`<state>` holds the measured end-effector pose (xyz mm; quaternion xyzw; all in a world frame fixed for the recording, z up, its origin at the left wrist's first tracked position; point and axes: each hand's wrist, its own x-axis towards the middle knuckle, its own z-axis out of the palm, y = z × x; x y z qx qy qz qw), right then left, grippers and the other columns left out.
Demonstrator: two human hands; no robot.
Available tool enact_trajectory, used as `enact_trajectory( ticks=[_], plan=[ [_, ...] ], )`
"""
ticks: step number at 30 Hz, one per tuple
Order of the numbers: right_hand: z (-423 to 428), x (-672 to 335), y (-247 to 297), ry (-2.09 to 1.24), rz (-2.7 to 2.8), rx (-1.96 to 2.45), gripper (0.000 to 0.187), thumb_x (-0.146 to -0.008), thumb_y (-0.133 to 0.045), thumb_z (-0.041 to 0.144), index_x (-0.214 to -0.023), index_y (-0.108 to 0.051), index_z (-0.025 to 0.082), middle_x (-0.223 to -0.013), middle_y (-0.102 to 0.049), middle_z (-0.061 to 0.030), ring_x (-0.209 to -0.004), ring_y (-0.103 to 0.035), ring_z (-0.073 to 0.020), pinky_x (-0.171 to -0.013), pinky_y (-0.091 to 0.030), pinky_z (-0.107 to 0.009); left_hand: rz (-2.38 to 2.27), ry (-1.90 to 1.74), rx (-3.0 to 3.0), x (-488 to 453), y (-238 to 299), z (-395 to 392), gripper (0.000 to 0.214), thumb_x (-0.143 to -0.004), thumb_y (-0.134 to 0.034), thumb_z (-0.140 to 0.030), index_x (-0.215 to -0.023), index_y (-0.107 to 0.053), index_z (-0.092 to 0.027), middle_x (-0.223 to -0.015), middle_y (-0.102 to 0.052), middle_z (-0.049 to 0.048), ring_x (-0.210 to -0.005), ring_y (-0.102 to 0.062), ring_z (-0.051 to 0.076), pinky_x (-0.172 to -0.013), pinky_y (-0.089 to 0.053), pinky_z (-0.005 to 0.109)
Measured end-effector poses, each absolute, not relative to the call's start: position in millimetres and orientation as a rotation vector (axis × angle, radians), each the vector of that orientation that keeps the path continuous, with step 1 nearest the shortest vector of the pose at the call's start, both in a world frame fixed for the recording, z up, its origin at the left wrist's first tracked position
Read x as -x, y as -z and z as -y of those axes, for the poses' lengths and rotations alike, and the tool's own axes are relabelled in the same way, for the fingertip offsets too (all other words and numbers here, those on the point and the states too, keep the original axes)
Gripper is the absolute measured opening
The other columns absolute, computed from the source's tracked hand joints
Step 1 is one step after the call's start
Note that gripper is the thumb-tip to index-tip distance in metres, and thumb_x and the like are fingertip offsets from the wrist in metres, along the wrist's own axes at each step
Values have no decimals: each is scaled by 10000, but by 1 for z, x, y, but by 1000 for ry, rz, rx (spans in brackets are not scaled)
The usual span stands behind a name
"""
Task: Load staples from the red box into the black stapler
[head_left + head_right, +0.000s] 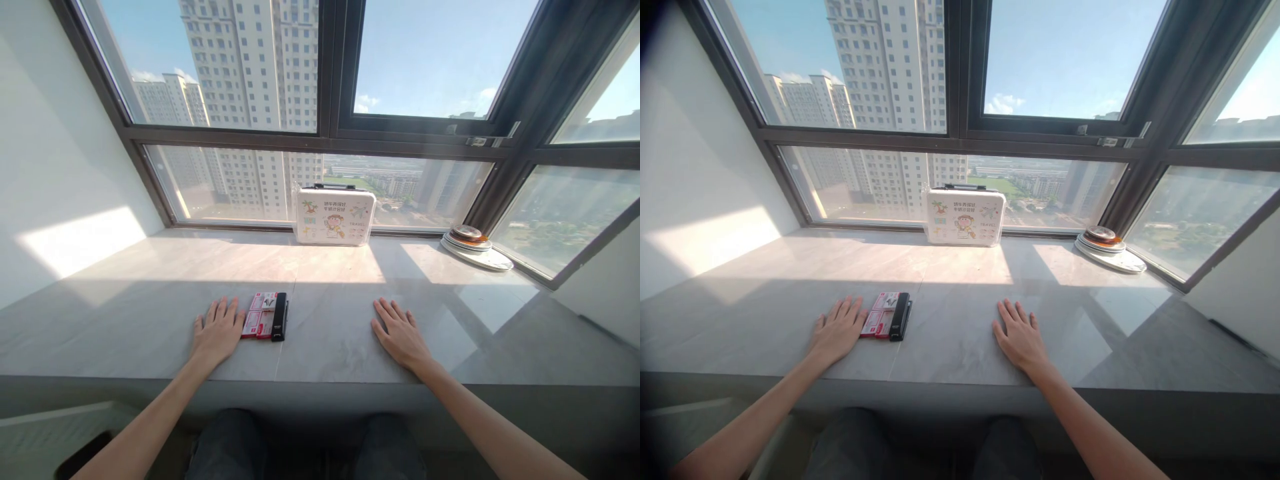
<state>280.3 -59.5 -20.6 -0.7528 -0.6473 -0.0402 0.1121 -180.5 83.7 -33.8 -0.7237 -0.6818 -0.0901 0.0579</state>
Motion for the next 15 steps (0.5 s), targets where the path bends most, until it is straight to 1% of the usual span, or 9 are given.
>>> enact_trajectory(
  ticks=[5, 15],
  plan=[
    [60, -281, 22, 121, 1901, 2214, 613, -1010, -276, 518, -1590, -257, 321, -1653, -217, 32, -1522, -168, -270, -1219, -125, -501, 2073, 274, 2188, 180, 35, -82, 606, -1021, -209, -493, -1571, -290, -252, -1655, -227, 101, -1511, -170, 330, -1160, -175, 564],
    [61, -279, 23, 132, 1895, 2218, 614, -1009, -289, 504, -1588, -266, 302, -1655, -218, 15, -1521, -162, -268, -1219, -115, -493, 2053, 270, 2162, 181, 37, -83, 608, -1020, -191, -505, -1568, -298, -263, -1649, -243, 102, -1501, -204, 332, -1152, -202, 585]
  ],
)
